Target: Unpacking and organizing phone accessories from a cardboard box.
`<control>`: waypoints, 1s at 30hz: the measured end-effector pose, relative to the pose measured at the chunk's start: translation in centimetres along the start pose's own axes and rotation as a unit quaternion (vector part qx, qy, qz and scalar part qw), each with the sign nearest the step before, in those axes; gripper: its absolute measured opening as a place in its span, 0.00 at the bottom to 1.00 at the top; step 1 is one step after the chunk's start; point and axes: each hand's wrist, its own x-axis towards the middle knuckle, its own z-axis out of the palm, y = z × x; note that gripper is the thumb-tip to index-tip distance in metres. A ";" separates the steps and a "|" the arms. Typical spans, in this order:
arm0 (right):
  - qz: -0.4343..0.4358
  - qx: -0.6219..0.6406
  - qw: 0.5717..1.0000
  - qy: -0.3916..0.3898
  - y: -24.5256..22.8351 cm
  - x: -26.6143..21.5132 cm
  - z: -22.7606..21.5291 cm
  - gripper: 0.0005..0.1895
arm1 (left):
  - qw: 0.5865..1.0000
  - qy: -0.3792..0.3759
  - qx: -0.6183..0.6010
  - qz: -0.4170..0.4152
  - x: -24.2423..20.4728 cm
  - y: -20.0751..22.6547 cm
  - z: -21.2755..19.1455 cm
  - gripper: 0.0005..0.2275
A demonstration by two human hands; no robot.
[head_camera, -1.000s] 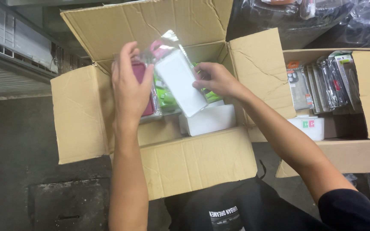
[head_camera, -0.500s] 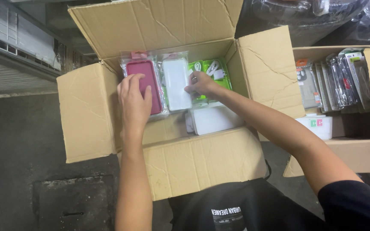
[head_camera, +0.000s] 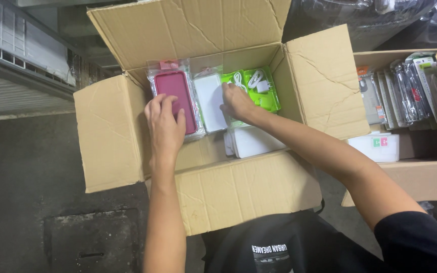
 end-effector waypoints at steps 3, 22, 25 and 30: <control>-0.022 -0.034 0.999 0.004 -1.6 -0.5 -1.1 0.44 | 1.000 -0.003 -0.003 -0.001 -0.1 -0.1 0.0 0.15; -0.197 -0.179 0.947 -0.181 -4.0 -0.2 -1.7 0.73 | 0.999 0.005 0.024 0.028 -0.5 -0.3 0.4 0.14; -0.212 -0.138 0.952 -0.174 -3.7 -0.1 -2.0 0.72 | 0.999 0.005 0.017 0.035 -0.4 -0.6 0.3 0.13; -0.221 -0.096 0.951 -0.197 -3.3 -0.1 -2.9 0.71 | 1.000 -0.001 0.002 0.031 0.0 -0.9 0.2 0.12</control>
